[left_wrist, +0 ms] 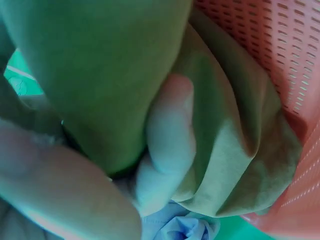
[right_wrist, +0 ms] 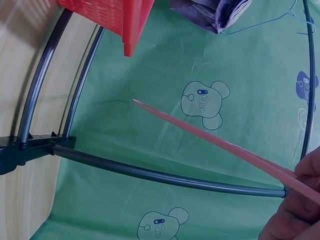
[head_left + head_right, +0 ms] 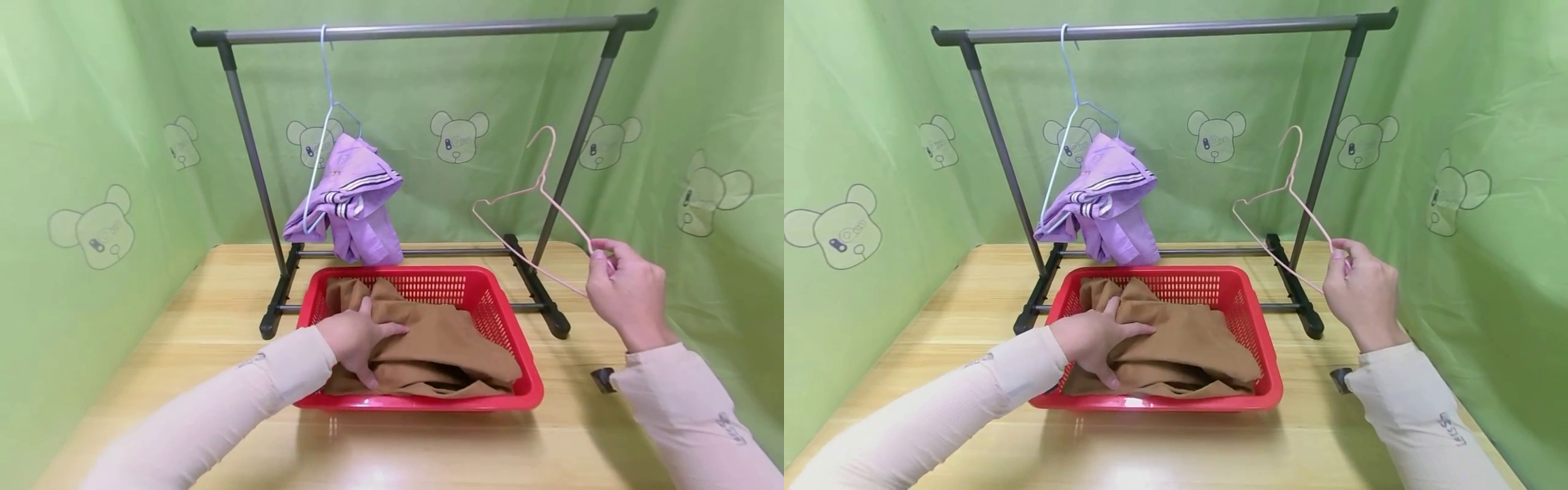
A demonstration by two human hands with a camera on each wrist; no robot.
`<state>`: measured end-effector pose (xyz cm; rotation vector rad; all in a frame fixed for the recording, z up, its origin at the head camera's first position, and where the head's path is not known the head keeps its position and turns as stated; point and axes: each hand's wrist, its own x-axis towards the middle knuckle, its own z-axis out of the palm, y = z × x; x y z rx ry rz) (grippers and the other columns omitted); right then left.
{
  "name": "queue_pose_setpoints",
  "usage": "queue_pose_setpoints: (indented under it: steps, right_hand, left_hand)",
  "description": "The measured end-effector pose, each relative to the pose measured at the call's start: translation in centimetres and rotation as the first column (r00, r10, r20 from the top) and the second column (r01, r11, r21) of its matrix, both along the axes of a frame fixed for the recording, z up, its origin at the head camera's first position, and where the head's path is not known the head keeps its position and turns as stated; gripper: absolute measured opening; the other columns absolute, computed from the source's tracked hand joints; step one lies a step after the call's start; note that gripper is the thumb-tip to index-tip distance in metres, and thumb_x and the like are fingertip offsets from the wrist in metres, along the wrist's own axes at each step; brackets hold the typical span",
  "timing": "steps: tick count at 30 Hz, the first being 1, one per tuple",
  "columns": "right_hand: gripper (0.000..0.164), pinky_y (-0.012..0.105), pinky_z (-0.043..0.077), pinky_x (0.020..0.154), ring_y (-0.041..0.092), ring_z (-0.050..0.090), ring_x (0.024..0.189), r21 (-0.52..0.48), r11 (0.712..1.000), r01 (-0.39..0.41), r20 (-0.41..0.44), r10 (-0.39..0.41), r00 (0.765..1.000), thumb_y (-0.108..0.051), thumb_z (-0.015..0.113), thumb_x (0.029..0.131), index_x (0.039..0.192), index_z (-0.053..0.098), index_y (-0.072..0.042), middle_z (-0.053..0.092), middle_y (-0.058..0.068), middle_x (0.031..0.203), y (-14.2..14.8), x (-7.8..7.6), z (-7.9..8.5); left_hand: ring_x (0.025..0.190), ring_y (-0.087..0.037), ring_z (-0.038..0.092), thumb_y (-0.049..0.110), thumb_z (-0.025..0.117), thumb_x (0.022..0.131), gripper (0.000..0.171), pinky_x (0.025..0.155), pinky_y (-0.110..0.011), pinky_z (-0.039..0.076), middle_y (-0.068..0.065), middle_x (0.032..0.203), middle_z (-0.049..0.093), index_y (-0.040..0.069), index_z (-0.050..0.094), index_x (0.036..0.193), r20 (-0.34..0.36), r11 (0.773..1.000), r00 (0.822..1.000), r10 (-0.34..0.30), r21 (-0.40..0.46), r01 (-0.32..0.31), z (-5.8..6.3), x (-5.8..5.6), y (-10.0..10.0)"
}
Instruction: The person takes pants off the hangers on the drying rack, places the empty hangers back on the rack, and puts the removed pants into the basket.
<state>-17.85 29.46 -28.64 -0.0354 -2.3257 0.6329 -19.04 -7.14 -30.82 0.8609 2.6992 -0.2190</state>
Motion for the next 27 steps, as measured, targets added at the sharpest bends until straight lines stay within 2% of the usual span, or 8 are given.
queue_pose_setpoints:
  steps: [2,6,11,14,17,19,23,27]
  right_hand:
    - [0.033,0.029,0.032,0.044,0.013,0.039,0.044,0.002,1.0,0.0,0.005,0.0,1.0,-0.014,0.044,0.099,0.117,0.063,0.005,0.06,0.016,0.074,0.0,0.0,0.0]
    - [0.032,0.028,0.032,0.042,0.012,0.039,0.044,-0.002,1.0,-0.005,0.009,0.005,1.0,-0.014,0.044,0.099,0.118,0.062,0.005,0.061,0.017,0.075,0.0,-0.1,-0.1]
    - [0.032,0.029,0.033,0.046,0.012,0.04,0.045,0.003,1.0,-0.011,-0.013,0.011,1.0,-0.013,0.045,0.098,0.117,0.063,0.005,0.061,0.017,0.074,-0.2,-0.2,0.0]
    - [0.032,0.031,0.033,0.05,0.014,0.04,0.046,0.003,1.0,-0.014,-0.022,0.014,1.0,-0.013,0.045,0.098,0.116,0.063,0.005,0.06,0.016,0.073,-0.3,-0.3,0.1]
    - [0.032,0.032,0.032,0.051,0.014,0.041,0.047,0.001,1.0,-0.017,-0.024,0.017,1.0,-0.013,0.045,0.098,0.116,0.064,0.005,0.06,0.017,0.073,-0.5,-0.3,0.3]
    - [0.032,0.031,0.033,0.051,0.014,0.041,0.047,0.0,1.0,-0.019,-0.025,0.019,1.0,-0.013,0.045,0.098,0.117,0.064,0.005,0.061,0.017,0.073,-0.6,-0.3,0.4]
    - [0.031,0.026,0.033,0.043,0.011,0.04,0.046,-0.007,1.0,-0.019,-0.028,0.019,0.999,-0.012,0.045,0.098,0.117,0.063,0.005,0.061,0.017,0.075,-0.7,-0.2,0.6]
    - [0.031,0.022,0.031,0.038,0.01,0.04,0.045,-0.013,1.0,-0.021,-0.03,0.02,0.999,-0.012,0.045,0.099,0.117,0.063,0.006,0.06,0.017,0.075,-0.7,-0.3,0.7]
  left_hand:
    - [0.092,-0.025,0.058,0.051,0.087,0.065,0.098,0.072,-0.035,0.056,-0.027,0.141,0.028,0.042,0.036,0.148,-0.014,0.999,1.0,-0.007,-0.033,0.006,-0.3,0.1,0.2]
    - [0.097,-0.025,0.055,0.052,0.086,0.065,0.099,0.067,-0.028,0.055,-0.025,0.14,0.029,0.044,0.033,0.148,-0.024,0.993,1.0,-0.005,-0.12,0.002,-0.8,0.2,0.4]
    - [0.111,-0.029,0.054,0.056,0.083,0.067,0.101,0.075,-0.029,0.056,-0.027,0.148,0.025,0.045,0.027,0.15,-0.025,0.974,1.0,-0.005,-0.226,-0.001,-1.4,0.1,0.5]
    - [0.127,-0.032,0.043,0.058,0.081,0.068,0.1,0.084,-0.031,0.053,-0.029,0.15,0.024,0.044,0.027,0.15,-0.027,0.957,0.999,-0.04,-0.288,0.031,-1.7,-0.1,0.5]
    - [0.14,-0.033,0.024,0.057,0.08,0.07,0.098,0.091,-0.032,0.049,-0.028,0.151,0.024,0.044,0.026,0.151,-0.009,0.942,0.998,-0.059,-0.331,0.053,-1.9,-0.2,0.6]
    - [0.137,-0.031,0.03,0.054,0.082,0.069,0.098,0.089,-0.032,0.05,-0.027,0.151,0.023,0.045,0.028,0.15,0.013,0.952,0.999,-0.03,-0.304,0.032,-2.0,-0.4,0.5]
    - [0.128,-0.029,0.042,0.049,0.086,0.066,0.1,0.083,-0.035,0.054,-0.027,0.152,0.023,0.046,0.031,0.148,0.057,0.981,0.998,0.033,-0.195,-0.021,-1.9,-0.7,0.0]
    - [0.127,-0.032,0.045,0.045,0.086,0.068,0.095,0.084,-0.04,0.053,-0.028,0.152,0.022,0.043,0.035,0.148,0.096,0.995,0.995,0.035,-0.095,-0.026,-1.7,-1.0,-0.7]
